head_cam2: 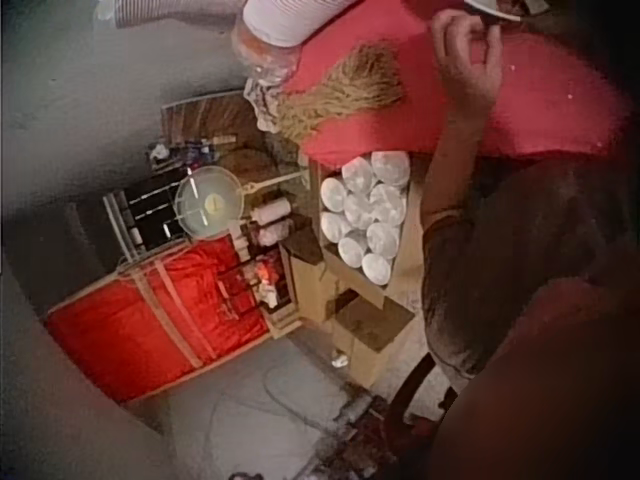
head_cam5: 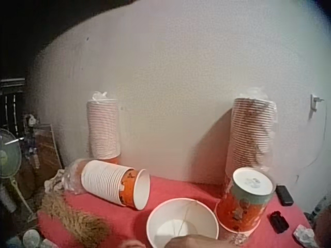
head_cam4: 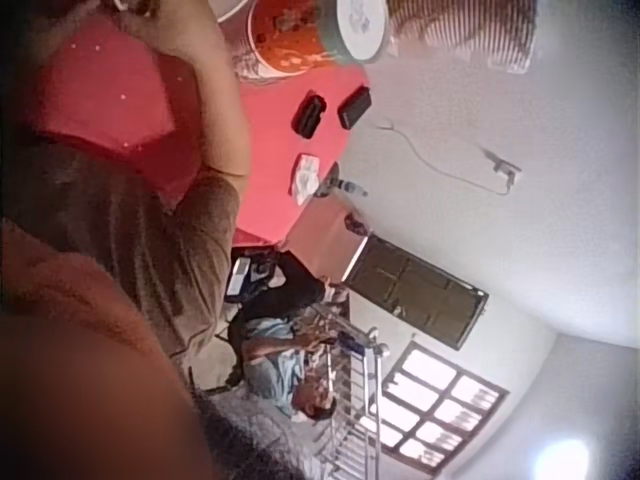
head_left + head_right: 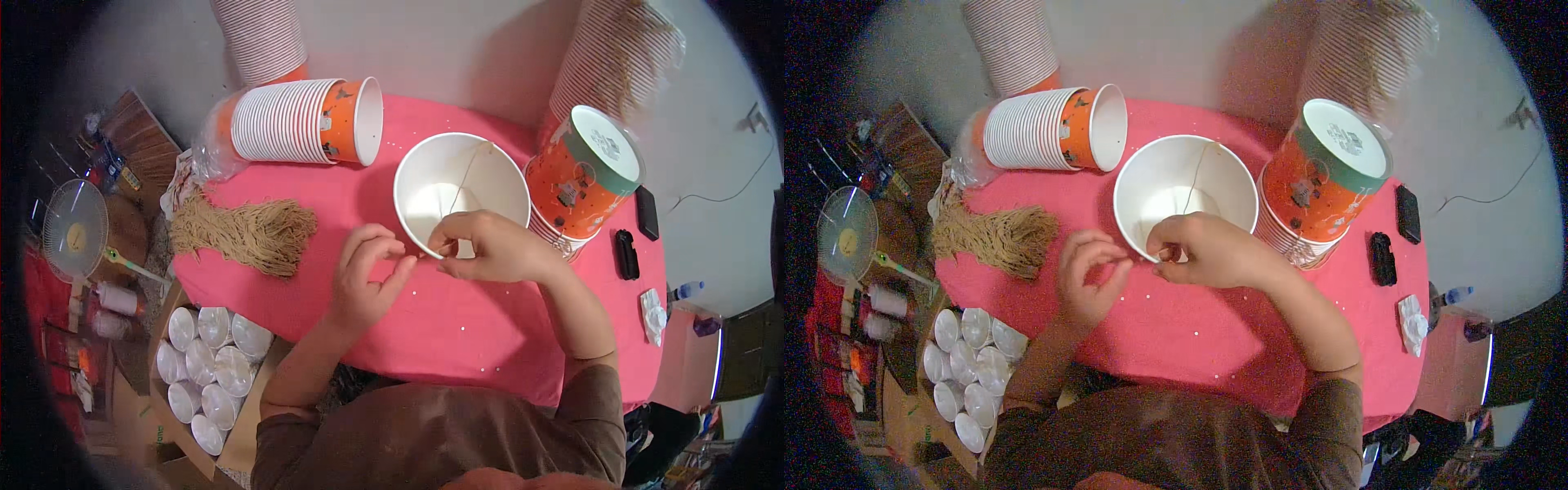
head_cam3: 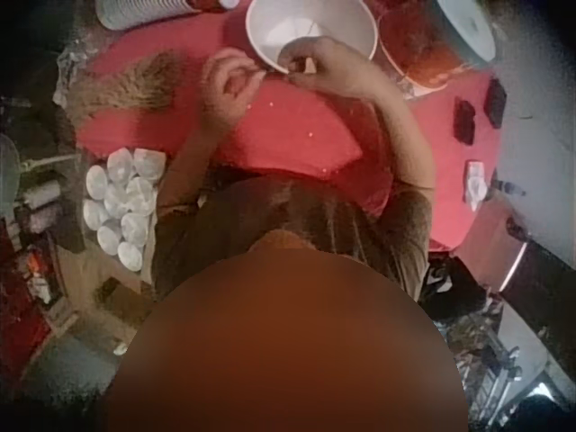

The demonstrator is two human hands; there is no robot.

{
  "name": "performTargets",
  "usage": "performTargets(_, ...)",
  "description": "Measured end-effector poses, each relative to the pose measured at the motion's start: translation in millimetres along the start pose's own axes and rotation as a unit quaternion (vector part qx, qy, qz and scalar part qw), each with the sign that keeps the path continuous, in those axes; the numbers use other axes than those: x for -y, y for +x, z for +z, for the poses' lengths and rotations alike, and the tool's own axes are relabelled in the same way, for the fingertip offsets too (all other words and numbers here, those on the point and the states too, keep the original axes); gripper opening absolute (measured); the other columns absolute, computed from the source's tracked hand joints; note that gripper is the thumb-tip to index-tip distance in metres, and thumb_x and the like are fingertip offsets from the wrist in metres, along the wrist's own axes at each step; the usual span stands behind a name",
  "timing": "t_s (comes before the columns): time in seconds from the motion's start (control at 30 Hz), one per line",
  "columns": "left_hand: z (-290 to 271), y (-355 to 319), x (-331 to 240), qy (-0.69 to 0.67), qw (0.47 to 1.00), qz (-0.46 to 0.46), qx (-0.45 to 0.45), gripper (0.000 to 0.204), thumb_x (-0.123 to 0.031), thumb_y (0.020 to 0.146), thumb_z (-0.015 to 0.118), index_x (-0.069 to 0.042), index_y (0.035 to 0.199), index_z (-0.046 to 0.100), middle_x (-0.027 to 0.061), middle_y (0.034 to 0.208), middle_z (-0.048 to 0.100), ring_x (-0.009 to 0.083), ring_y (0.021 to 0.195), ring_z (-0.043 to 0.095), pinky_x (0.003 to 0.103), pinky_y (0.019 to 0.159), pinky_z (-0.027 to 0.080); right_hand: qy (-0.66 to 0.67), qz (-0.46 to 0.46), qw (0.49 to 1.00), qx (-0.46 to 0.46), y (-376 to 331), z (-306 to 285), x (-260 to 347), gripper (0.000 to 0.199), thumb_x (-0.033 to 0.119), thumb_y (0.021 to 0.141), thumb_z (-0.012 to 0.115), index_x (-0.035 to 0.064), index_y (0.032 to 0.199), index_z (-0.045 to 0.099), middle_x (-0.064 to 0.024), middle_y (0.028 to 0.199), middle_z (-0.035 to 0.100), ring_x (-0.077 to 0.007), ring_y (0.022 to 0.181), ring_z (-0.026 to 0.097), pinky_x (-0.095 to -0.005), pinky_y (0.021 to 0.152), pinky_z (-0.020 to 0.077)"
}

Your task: Threading elastic strings through holes in paper buckets to create handles.

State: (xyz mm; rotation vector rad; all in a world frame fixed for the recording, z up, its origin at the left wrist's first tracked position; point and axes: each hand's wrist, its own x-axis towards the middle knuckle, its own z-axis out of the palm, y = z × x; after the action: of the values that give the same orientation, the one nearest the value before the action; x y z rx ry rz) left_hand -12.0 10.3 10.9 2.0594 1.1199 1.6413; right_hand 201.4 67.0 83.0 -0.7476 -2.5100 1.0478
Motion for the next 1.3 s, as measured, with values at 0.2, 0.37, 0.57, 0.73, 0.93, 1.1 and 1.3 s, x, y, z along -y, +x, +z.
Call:
performTargets(0.2,13.8,6.2,2.5,0.011,0.998,-0.05,0.021,0.019,0.001,0.077,0.072,0.0,0.093,0.062,0.0103,0.088,0.063,0.0205,0.076,0.066,0.031,0.066,0.056,-0.016,0.01,1.0,-0.013,8.5,-0.6,-1.4,0.017,0.008,0.078,0.069,-0.0008,0.09,0.061,-0.0069,0.078,0.062,-0.015,0.073,0.058,-0.03,0.066,0.0476)
performTargets(0.37,12.4,10.7,6.0,0.045,0.998,-0.015,0.03,0.013,0.002,0.079,0.069,0.0,0.09,0.063,0.0086,0.082,0.064,0.0195,0.074,0.066,0.03,0.064,0.055,-0.01,0.024,0.999,-0.018,10.5,-6.9,3.6,0.019,0.017,0.085,0.067,0.0003,0.092,0.063,-0.0136,0.074,0.063,-0.0215,0.067,0.06,-0.0354,0.063,0.0482)
performTargets(0.57,-12.9,35.1,18.5,-0.315,0.921,-0.228,-0.024,0.009,-0.006,0.095,0.055,0.0,0.101,0.056,0.0105,0.089,0.064,0.0143,0.074,0.064,0.026,0.062,0.054,-0.064,0.071,0.994,-0.048,9.1,-27.0,6.5,0.015,0.015,0.087,0.065,0.0025,0.096,0.064,-0.0127,0.079,0.065,-0.0211,0.072,0.062,-0.035,0.068,0.0492)
performTargets(0.73,-22.1,54.7,14.6,-0.538,0.812,-0.226,0.021,0.018,-0.008,0.094,0.057,-0.001,0.11,0.05,0.0105,0.084,0.065,0.0089,0.059,0.057,0.021,0.048,0.043,-0.255,0.073,0.959,-0.103,4.2,-28.8,13.7,0.013,0.006,0.08,0.067,0.0028,0.093,0.064,-0.0111,0.081,0.066,-0.027,0.071,0.064,-0.0367,0.064,0.0498)
performTargets(0.93,-19.5,65.8,-4.3,-0.226,0.915,-0.315,0.11,0.015,-0.011,0.094,0.059,0.0,0.105,0.057,0.0062,0.078,0.067,0.0042,0.052,0.05,0.018,0.045,0.038,-0.236,-0.117,0.949,-0.172,11.1,-28.7,26.4,0.008,0.007,0.079,0.068,0.0056,0.085,0.064,-0.0087,0.077,0.064,-0.0291,0.07,0.064,-0.0388,0.061,0.0495)
performTargets(1.1,-18.9,64.4,-5.7,-0.226,0.904,-0.322,0.167,0.014,-0.014,0.095,0.059,0.0,0.098,0.061,0.0053,0.079,0.068,0.004,0.052,0.051,0.017,0.045,0.039,-0.21,-0.159,0.945,-0.192,30.4,-27.1,20.7,0.007,0.006,0.079,0.068,0.0058,0.086,0.065,-0.0081,0.077,0.063,-0.0276,0.068,0.063,-0.038,0.059,0.0486)
performTargets(1.3,-18.0,61.9,2.0,-0.255,0.893,-0.343,0.141,0.014,-0.015,0.093,0.06,-0.001,0.094,0.062,0.0044,0.075,0.065,0.0048,0.051,0.05,0.018,0.042,0.037,-0.223,-0.148,0.923,-0.277,52.2,-16.6,7.9,0.01,0.006,0.078,0.069,0.0052,0.087,0.065,-0.0083,0.084,0.064,-0.0275,0.069,0.063,-0.0373,0.059,0.0485)
